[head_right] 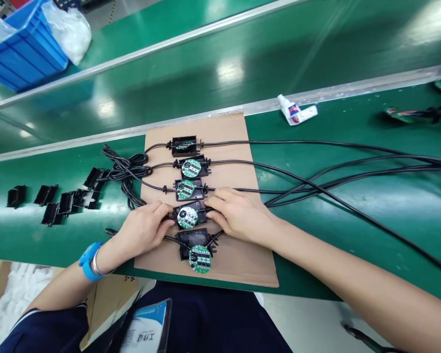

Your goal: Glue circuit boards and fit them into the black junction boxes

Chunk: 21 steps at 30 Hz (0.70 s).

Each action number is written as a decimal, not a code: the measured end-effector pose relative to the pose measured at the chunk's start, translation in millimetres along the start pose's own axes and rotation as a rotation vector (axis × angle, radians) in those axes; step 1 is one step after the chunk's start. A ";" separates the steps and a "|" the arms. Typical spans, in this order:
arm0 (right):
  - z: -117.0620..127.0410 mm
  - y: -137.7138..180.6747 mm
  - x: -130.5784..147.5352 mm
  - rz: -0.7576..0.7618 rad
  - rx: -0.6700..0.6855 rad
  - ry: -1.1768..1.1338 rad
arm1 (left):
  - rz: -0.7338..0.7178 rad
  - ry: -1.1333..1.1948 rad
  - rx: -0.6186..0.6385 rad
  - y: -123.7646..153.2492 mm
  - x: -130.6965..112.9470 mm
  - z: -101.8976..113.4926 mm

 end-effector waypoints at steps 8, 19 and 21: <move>15.9 18.5 22.5 0.092 0.015 -0.153 | -0.186 0.127 -0.157 24.5 -9.2 18.9; 6.5 42.0 25.4 0.140 0.041 -0.175 | -0.189 0.162 -0.208 61.2 -15.6 12.8; 2.7 42.6 25.6 0.149 0.034 -0.096 | -0.203 0.121 -0.174 64.4 -22.0 9.1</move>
Point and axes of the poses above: each hand's wrist, its own y-axis away from the middle knuckle, its own z-axis out of the back of the hand, x = y × z, the point moved 5 cm from there along -y, towards the middle knuckle, and after that the axes turned 14 degrees about -y, right-handed, at the moved point
